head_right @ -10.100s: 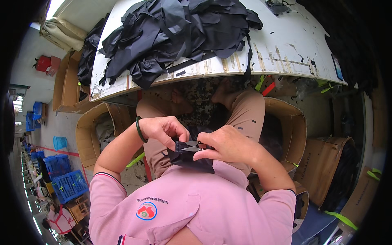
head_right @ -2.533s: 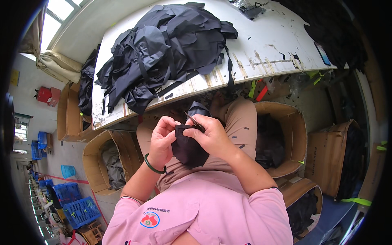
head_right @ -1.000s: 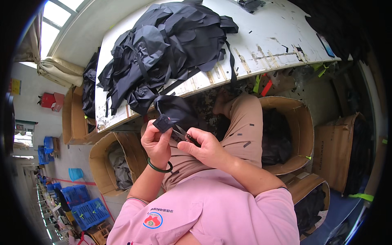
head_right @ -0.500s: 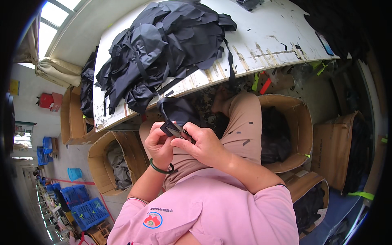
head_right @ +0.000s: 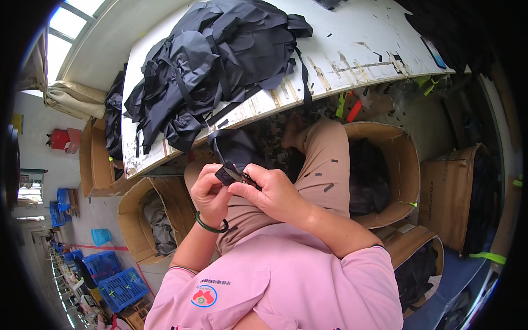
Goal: The recorder uses a pair of nippers or scissors to trim loose threads or excess fabric from black textile components.
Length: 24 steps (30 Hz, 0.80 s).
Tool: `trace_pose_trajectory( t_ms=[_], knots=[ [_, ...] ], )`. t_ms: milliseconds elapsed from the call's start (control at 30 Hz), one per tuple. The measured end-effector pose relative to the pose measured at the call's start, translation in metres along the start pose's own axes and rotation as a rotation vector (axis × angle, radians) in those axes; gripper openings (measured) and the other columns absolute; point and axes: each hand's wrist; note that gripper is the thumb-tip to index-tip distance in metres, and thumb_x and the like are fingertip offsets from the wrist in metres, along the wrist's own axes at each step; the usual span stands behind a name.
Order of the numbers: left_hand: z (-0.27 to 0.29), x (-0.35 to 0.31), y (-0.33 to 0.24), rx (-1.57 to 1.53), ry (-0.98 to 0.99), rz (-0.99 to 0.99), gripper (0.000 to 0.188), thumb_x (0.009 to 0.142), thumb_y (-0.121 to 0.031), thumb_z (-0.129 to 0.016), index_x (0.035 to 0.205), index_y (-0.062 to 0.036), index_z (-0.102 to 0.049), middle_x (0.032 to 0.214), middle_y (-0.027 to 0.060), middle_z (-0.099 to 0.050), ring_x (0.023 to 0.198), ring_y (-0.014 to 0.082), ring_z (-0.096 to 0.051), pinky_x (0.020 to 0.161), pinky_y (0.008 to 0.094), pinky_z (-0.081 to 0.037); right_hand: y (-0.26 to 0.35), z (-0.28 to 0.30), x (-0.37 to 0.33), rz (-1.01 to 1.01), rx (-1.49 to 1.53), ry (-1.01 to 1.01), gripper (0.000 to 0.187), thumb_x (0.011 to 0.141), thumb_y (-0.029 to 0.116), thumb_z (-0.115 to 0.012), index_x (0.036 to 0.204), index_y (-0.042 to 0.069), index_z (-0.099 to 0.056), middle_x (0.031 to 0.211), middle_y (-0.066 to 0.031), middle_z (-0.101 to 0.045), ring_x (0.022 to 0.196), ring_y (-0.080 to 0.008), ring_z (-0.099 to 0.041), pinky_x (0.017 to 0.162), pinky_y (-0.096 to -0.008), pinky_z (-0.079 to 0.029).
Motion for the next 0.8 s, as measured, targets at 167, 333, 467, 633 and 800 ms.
trace_pose_trajectory(
  t_ms=[167, 333, 467, 633, 800],
  knots=[
    [0.002, 0.002, -0.007, -0.096, 0.049, 0.069, 0.016, 0.076, 0.012, -0.066, 0.088, 0.0014, -0.065, 0.096, 0.0103, -0.062, 0.083, 0.0137, -0.058, 0.067, 0.0212, -0.045, -0.004, 0.001, -0.004, -0.027, 0.029, 0.001, 0.025, 0.091, 0.025, -0.065, 0.084, 0.003, -0.058, 0.064, -0.002, -0.049, 0.06, -0.0065, -0.041, 0.052, -0.0248, -0.037],
    [0.011, 0.011, -0.008, -0.287, 0.124, 0.202, 0.012, 0.078, 0.011, -0.065, 0.088, 0.004, -0.064, 0.099, 0.011, -0.061, 0.085, 0.0146, -0.059, 0.073, 0.0233, -0.048, -0.004, 0.012, -0.005, -0.106, 0.118, 0.099, 0.027, 0.091, 0.027, -0.065, 0.082, 0.004, -0.056, 0.065, 0.0038, -0.044, 0.062, -0.0061, -0.04, 0.054, -0.0246, -0.036],
    [0.023, 0.015, -0.002, -0.455, 0.287, 0.337, 0.012, 0.077, 0.011, -0.065, 0.087, 0.005, -0.064, 0.098, 0.0106, -0.06, 0.086, 0.0147, -0.059, 0.076, 0.0246, -0.048, 0.004, 0.021, -0.005, -0.149, 0.067, 0.164, 0.03, 0.09, 0.03, -0.067, 0.081, 0.004, -0.054, 0.065, 0.003, -0.044, 0.063, -0.0057, -0.04, 0.055, -0.0252, -0.037],
    [0.026, 0.02, -0.004, -0.586, 0.361, 0.468, 0.01, 0.077, 0.01, -0.065, 0.086, 0.0053, -0.064, 0.096, 0.0095, -0.059, 0.087, 0.0143, -0.057, 0.076, 0.0244, -0.047, 0.01, 0.032, -0.004, -0.095, -0.241, 0.223, 0.034, 0.085, 0.031, -0.071, 0.08, 0.003, -0.052, 0.063, -0.0072, -0.052, 0.056, -0.0162, -0.049, 0.053, -0.0294, -0.04],
    [0.032, 0.022, 0.0, -0.644, 0.497, 0.632, 0.011, 0.077, 0.009, -0.066, 0.088, 0.0052, -0.065, 0.096, 0.0084, -0.058, 0.087, 0.0141, -0.057, 0.076, 0.0251, -0.046, 0.007, 0.033, -0.003, 0.005, -0.346, 0.222, 0.037, 0.083, 0.036, -0.07, 0.079, 0.004, -0.053, 0.064, -0.0126, -0.058, 0.056, -0.0307, -0.057, 0.052, -0.0374, -0.044]
  ],
)
Point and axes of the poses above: each hand's wrist, its own x-axis towards the middle knuckle, its own z-axis out of the back of the hand, y = z × x
